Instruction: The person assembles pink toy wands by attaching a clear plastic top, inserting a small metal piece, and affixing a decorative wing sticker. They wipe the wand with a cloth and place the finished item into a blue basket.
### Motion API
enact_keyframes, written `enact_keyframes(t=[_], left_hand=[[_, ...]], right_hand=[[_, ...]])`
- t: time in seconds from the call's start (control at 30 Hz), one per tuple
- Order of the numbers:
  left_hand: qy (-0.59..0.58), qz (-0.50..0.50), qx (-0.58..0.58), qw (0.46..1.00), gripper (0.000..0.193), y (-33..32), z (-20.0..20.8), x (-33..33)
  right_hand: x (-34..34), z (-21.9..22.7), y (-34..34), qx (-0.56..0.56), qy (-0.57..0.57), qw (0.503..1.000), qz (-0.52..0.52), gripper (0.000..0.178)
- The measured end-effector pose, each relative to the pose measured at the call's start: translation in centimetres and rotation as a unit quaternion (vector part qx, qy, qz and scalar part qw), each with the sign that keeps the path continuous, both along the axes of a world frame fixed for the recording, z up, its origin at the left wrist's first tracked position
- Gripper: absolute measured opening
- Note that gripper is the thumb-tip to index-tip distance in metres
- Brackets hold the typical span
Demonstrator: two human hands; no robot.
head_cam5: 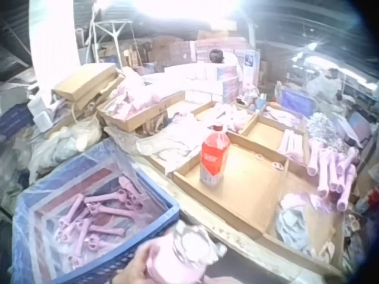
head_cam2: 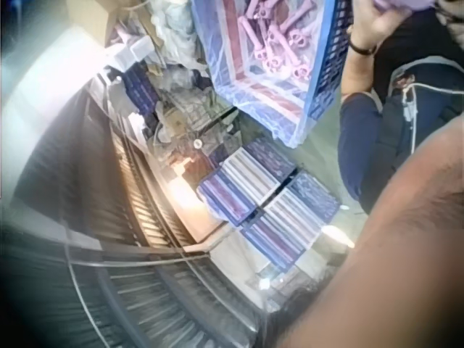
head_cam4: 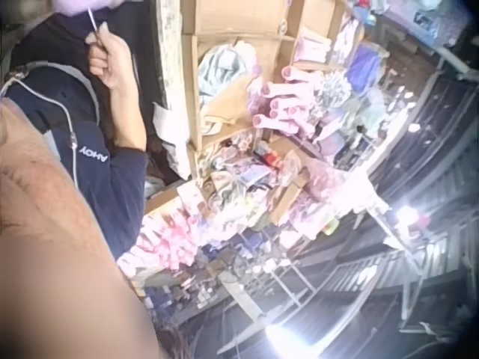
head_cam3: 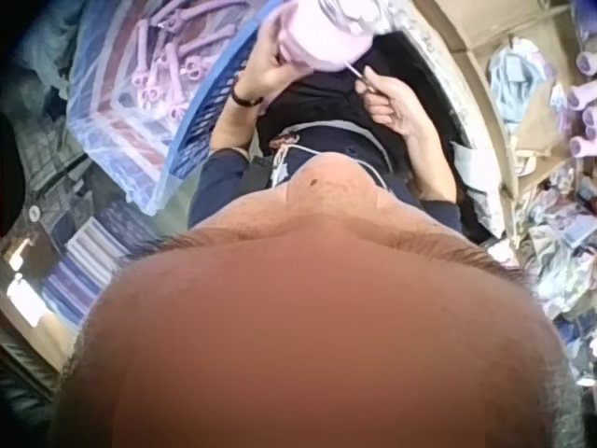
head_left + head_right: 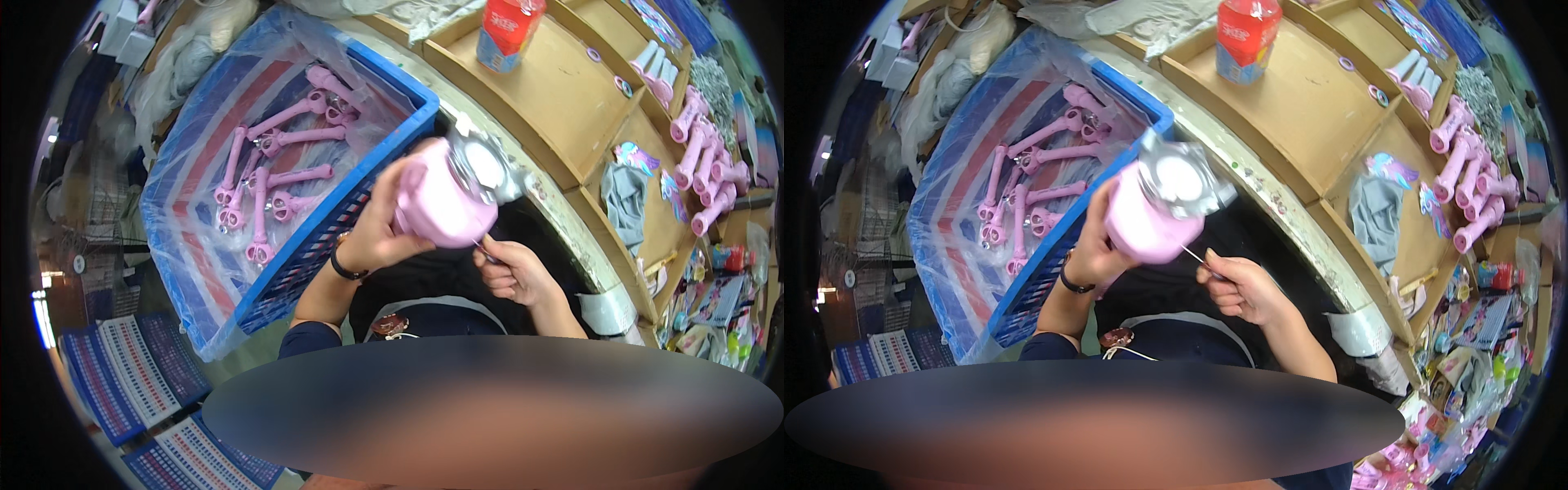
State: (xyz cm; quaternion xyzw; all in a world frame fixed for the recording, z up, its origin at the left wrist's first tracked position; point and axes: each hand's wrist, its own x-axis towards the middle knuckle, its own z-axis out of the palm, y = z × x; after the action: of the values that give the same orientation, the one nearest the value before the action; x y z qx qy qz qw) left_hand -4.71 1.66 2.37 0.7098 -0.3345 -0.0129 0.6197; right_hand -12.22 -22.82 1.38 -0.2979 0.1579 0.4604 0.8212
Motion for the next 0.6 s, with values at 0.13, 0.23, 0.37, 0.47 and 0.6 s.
enact_keyframes(t=[0.13,0.23,0.37,0.47,0.6], left_hand=[[0.189,0.009,-0.3,0.935,0.071,0.4,1.2,2.4],[0.299,-0.084,-0.405,0.86,0.106,-1.4,1.7,3.9],[0.274,-0.071,-0.347,0.894,0.067,-5.0,0.4,2.6],[0.28,0.007,-0.328,0.902,0.04,-6.3,-0.9,1.5],[0.267,-0.04,-0.299,0.915,0.043,-6.2,-1.3,1.4]], right_hand=[[-0.9,-0.7,1.9,-0.191,-0.192,0.948,-0.167,0.032],[-1.8,-2.7,5.3,-0.24,-0.438,0.837,-0.223,0.038],[-2.7,-5.3,7.7,-0.417,-0.59,0.649,-0.24,0.047],[-3.2,-6.2,7.6,-0.463,-0.6,0.604,-0.248,0.045],[-3.7,-7.0,7.1,-0.454,-0.608,0.598,-0.258,0.046]])
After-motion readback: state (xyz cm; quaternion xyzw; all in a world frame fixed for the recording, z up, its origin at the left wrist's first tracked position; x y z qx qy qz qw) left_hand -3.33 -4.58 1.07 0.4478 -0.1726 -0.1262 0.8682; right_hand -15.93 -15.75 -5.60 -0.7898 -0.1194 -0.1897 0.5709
